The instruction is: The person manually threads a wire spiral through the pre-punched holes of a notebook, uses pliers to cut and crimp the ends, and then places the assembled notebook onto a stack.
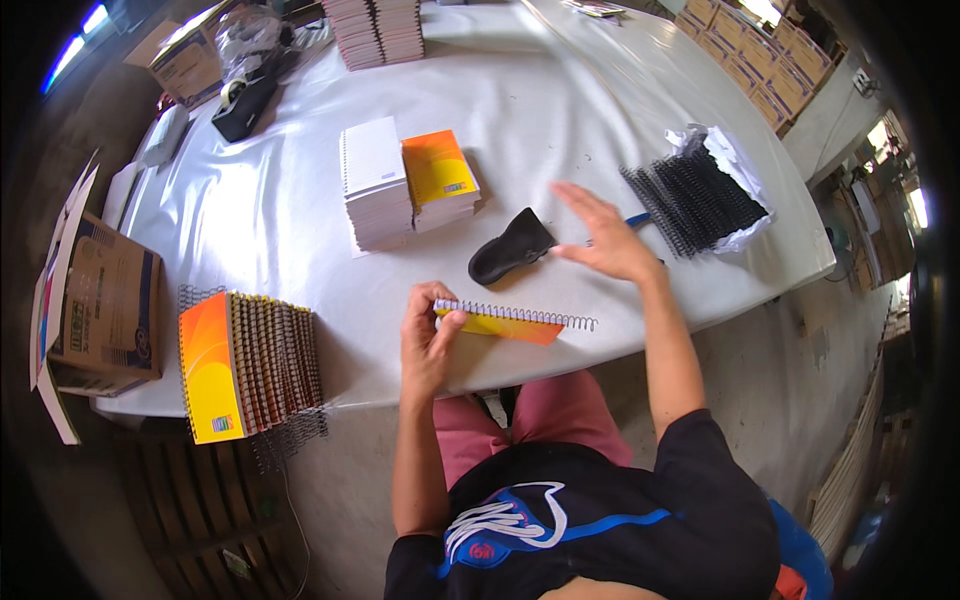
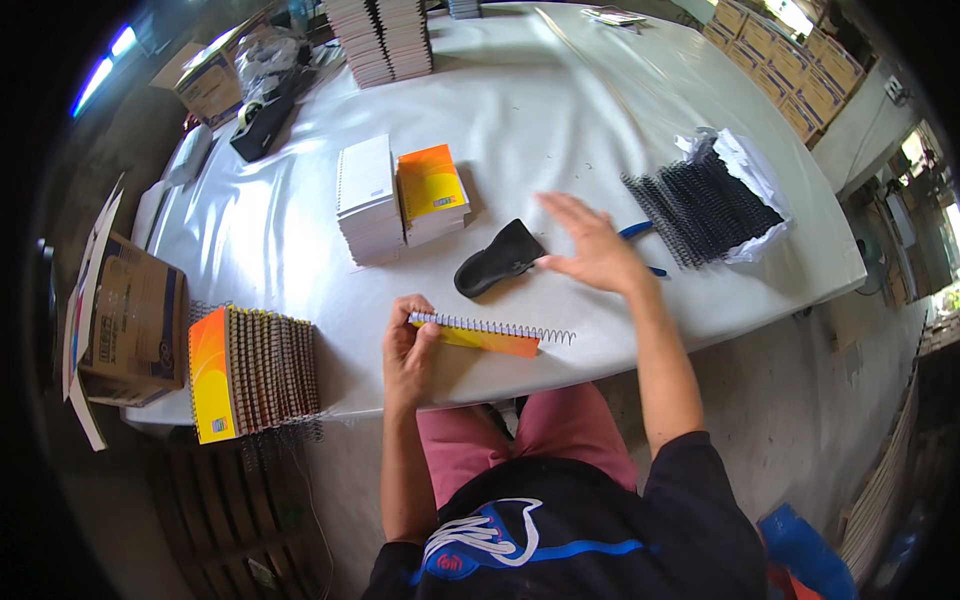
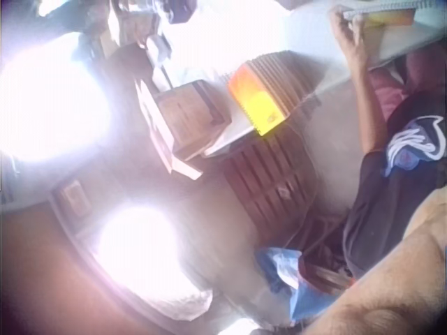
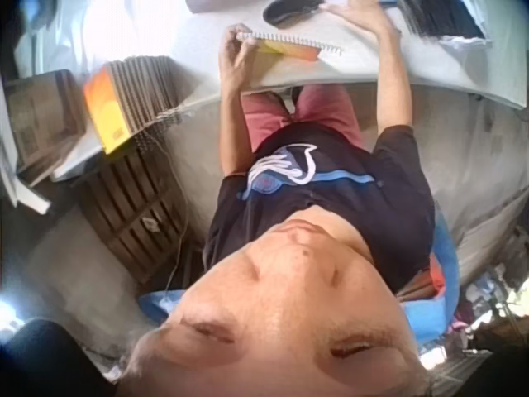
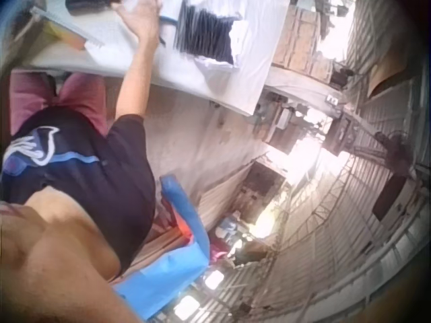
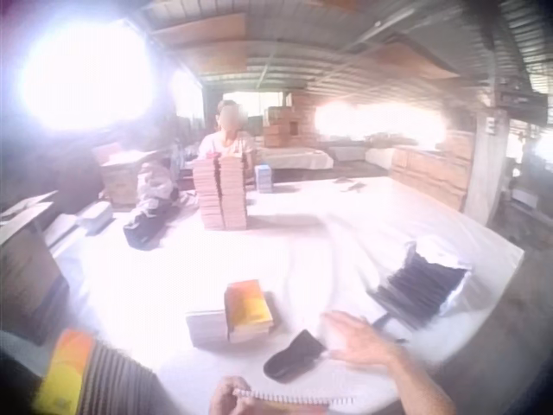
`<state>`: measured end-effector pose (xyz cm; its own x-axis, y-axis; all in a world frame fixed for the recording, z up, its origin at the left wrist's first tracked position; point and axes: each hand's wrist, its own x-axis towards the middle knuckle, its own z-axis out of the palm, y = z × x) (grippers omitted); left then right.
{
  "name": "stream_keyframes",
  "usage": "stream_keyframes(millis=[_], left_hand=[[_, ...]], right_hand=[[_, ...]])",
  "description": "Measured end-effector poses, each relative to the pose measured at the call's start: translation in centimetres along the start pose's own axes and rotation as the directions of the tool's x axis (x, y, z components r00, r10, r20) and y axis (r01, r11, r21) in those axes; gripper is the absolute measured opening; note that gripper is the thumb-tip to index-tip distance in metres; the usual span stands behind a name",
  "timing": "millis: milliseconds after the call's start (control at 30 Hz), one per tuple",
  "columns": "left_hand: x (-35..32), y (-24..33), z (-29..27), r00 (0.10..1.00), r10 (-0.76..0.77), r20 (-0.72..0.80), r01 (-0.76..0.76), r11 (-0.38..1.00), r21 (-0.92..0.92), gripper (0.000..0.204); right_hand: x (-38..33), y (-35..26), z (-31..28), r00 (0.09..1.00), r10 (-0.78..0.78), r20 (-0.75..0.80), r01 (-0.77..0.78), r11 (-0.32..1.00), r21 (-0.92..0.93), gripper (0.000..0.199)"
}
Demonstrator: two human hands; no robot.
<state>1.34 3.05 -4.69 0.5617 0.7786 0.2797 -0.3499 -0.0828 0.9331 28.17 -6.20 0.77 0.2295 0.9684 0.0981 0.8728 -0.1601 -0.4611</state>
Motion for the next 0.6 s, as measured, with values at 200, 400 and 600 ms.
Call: stream_keyframes(millis=[200,400,600], left_hand=[[-0.8,0.8,0.3,0.99,-0.067,-0.122,0.055,0.993,-0.102,0.023],[-0.8,3.1,2.7,0.912,0.259,-0.318,-0.194,0.956,0.221,0.044],[-1.1,5.6,3.8,0.908,0.342,-0.243,-0.211,0.873,0.439,0.042]], right_hand=[[-7.9,6.1,-0.5,0.971,0.224,-0.084,-0.239,0.91,-0.339,0.071],[-8.2,5.0,0.3,0.948,0.087,-0.307,-0.115,0.991,-0.073,0.043],[-5.2,-9.1,-2.1,0.907,0.033,-0.42,0.256,0.748,0.612,0.032]])
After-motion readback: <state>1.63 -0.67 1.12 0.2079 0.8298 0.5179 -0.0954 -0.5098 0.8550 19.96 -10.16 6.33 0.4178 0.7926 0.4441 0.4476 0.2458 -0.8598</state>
